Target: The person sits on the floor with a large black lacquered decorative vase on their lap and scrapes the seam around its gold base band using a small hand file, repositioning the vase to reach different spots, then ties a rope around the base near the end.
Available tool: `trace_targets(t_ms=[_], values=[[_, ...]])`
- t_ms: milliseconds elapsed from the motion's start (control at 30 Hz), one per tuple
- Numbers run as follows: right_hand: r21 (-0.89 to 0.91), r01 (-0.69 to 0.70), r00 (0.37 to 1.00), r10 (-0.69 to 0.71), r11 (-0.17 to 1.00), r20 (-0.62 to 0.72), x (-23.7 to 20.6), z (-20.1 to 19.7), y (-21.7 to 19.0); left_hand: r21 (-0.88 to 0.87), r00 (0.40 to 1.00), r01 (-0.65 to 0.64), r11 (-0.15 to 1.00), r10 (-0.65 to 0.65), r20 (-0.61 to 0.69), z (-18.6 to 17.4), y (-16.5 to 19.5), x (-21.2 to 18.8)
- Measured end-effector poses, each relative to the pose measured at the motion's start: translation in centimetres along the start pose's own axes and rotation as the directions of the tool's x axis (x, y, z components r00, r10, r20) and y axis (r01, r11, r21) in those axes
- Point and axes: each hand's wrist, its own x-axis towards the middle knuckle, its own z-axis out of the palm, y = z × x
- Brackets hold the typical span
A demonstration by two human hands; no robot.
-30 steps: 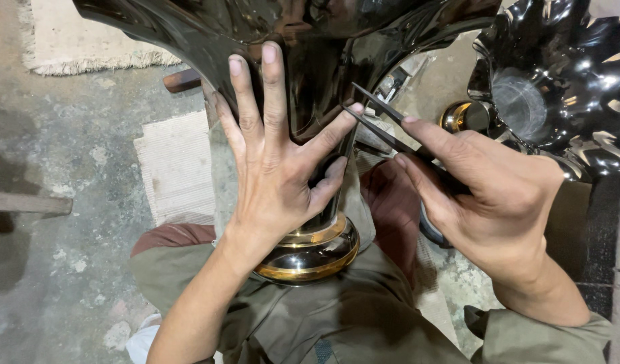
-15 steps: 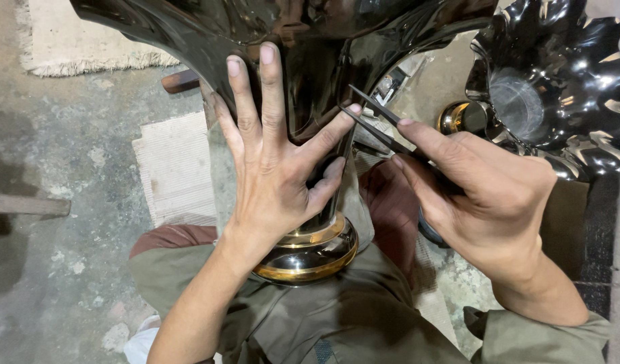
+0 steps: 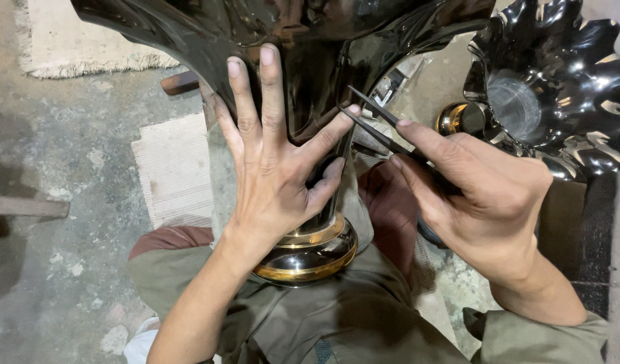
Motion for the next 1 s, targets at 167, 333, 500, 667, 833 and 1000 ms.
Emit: trace_targets(t_ms=[167,333,500,667,833,1000], values=[[0.008,0.012,1.000,-0.012,1.000,-0.003,0.1,-0.1,-0.3,-0.007,1.000,0.007,1.000,-0.007,0.004,0.1,0.1,-0.1],[-0.181,0.140,0.988,-0.125,0.973,0.091,0.5,-0.2,-0.6,-0.007,1.000,-0.006,1.000,0.006,-0.022,0.0,0.0,-0.4],[-0.309,0.286,0.936,-0.196,0.907,0.293,0.2,-0.9,-1.8,-0.057,0.998,-0.037,0.998,0.034,-0.052,-0.8,0.0,-0.7],[-0.382,0.336,0.865,-0.122,0.861,0.488,0.4,-0.4,-3.7,-0.156,1.000,-0.019,0.988,0.016,-0.020,-1.7,0.3,-0.8],[-0.393,0.324,0.835,-0.065,0.861,0.547,1.0,-0.4,-5.6,-0.152,0.997,-0.047,0.987,0.037,-0.067,-1.7,0.4,-1.1],[-0.455,0.348,0.802,-0.009,0.820,0.597,1.6,-0.1,-6.3,-0.109,0.994,-0.067,0.992,0.057,-0.094,-1.5,0.0,-1.3]])
